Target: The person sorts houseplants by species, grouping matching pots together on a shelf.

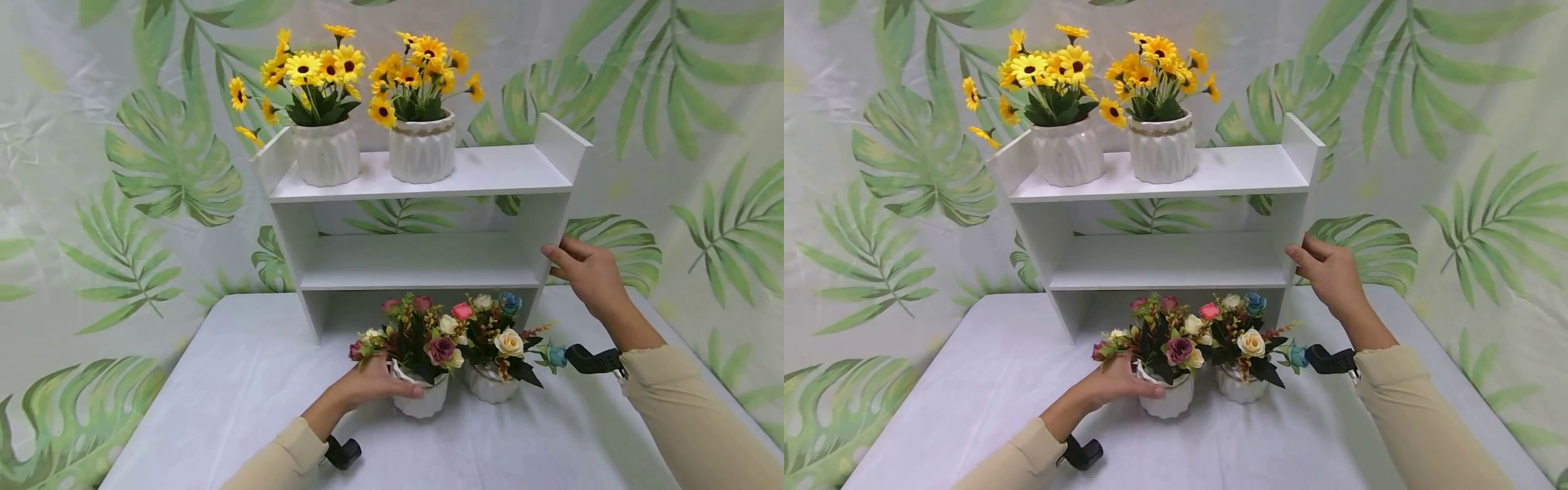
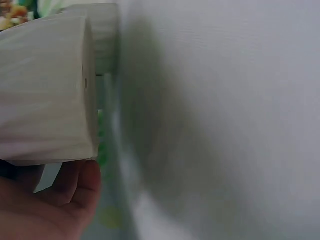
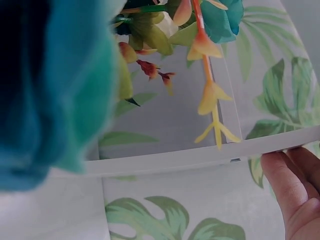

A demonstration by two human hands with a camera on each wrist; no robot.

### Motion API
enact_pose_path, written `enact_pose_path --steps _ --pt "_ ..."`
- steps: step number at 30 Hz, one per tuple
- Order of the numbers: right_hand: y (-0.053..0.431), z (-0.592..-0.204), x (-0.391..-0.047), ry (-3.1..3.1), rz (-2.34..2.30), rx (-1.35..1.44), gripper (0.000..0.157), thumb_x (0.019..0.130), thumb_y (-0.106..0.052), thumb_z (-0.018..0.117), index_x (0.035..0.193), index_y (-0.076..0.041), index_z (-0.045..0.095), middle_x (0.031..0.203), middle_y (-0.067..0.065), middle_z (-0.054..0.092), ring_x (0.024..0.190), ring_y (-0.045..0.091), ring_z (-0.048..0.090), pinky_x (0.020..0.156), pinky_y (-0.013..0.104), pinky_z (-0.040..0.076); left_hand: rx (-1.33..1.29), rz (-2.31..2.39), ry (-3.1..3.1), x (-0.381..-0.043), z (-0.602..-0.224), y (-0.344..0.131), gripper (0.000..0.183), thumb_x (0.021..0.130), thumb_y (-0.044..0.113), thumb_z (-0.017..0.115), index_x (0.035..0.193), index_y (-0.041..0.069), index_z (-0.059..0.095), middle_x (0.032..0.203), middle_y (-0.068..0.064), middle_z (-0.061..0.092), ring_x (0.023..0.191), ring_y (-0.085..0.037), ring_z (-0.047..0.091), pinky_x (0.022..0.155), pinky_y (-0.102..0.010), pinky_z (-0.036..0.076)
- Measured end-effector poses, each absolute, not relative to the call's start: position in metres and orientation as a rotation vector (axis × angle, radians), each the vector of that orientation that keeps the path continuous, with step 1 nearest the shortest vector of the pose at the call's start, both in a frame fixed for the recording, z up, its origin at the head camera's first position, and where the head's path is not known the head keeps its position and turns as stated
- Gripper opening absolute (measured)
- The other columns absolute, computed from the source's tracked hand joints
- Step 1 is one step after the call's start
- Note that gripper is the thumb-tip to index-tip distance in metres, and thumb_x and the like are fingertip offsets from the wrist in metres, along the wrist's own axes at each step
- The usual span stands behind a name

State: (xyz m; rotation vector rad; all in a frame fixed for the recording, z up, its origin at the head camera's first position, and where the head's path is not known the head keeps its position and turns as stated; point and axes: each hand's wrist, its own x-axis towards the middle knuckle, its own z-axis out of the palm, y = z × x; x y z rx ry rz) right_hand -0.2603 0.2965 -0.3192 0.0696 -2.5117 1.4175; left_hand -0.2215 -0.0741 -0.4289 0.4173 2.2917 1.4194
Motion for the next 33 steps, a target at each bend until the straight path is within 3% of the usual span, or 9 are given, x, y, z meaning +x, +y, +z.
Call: enact_pose_path --steps 5,9,15,21,27,33 --pt "0.297 -0.318 -0.260 -2.516 1.415 0.063 0.067 0.100 -0.045 0.052 0.152 -0.006 0.036 0.153 0.025 0.041 0.131 0.047 0.050 0.079 0.015 0.056 0.431 1.443 2.351 -0.215 -0.404 -0.089 0.113 0.069 0.045 0.087 0.156 0.006 0.026 0.155 -0.019 0.041 0.145 -0.034 0.037 0.115 -0.055 0.037" --pt "0.297 -0.317 -0.260 -2.516 1.414 0.053 0.067 0.100 -0.046 0.052 0.152 -0.006 0.035 0.153 0.025 0.040 0.131 0.047 0.050 0.078 0.014 0.056 0.442 1.562 2.386 -0.213 -0.381 -0.098 0.111 0.068 0.040 0.089 0.157 0.015 0.027 0.157 -0.012 0.040 0.147 -0.031 0.036 0.118 -0.054 0.034" --pt "0.296 -0.316 -0.260 -2.515 1.433 0.044 0.067 0.100 -0.045 0.052 0.152 -0.007 0.035 0.154 0.024 0.040 0.131 0.046 0.050 0.080 0.016 0.056 0.345 1.652 2.468 -0.218 -0.341 -0.116 0.103 0.072 0.036 0.087 0.155 0.016 0.028 0.157 -0.010 0.040 0.146 -0.028 0.037 0.117 -0.051 0.037" --pt "0.294 -0.318 -0.261 -2.514 1.441 0.043 0.066 0.100 -0.044 0.052 0.152 -0.006 0.035 0.154 0.024 0.040 0.132 0.046 0.050 0.079 0.015 0.055 0.333 1.681 2.552 -0.236 -0.307 -0.130 0.093 0.074 0.032 0.084 0.151 0.018 0.034 0.154 -0.006 0.044 0.145 -0.024 0.037 0.120 -0.049 0.032" --pt "0.294 -0.319 -0.262 -2.509 1.460 0.054 0.067 0.100 -0.045 0.053 0.152 -0.007 0.034 0.154 0.024 0.038 0.132 0.046 0.049 0.078 0.014 0.055 0.306 1.658 2.578 -0.254 -0.295 -0.130 0.093 0.076 0.035 0.083 0.152 0.020 0.033 0.154 -0.005 0.043 0.145 -0.023 0.037 0.119 -0.049 0.033" --pt "0.296 -0.319 -0.261 -2.523 1.443 0.044 0.069 0.100 -0.047 0.052 0.153 -0.006 0.033 0.154 0.025 0.037 0.132 0.046 0.049 0.079 0.014 0.055 0.260 1.614 2.594 -0.273 -0.295 -0.113 0.098 0.075 0.042 0.082 0.153 0.015 0.029 0.156 -0.008 0.039 0.145 -0.024 0.036 0.119 -0.049 0.034"
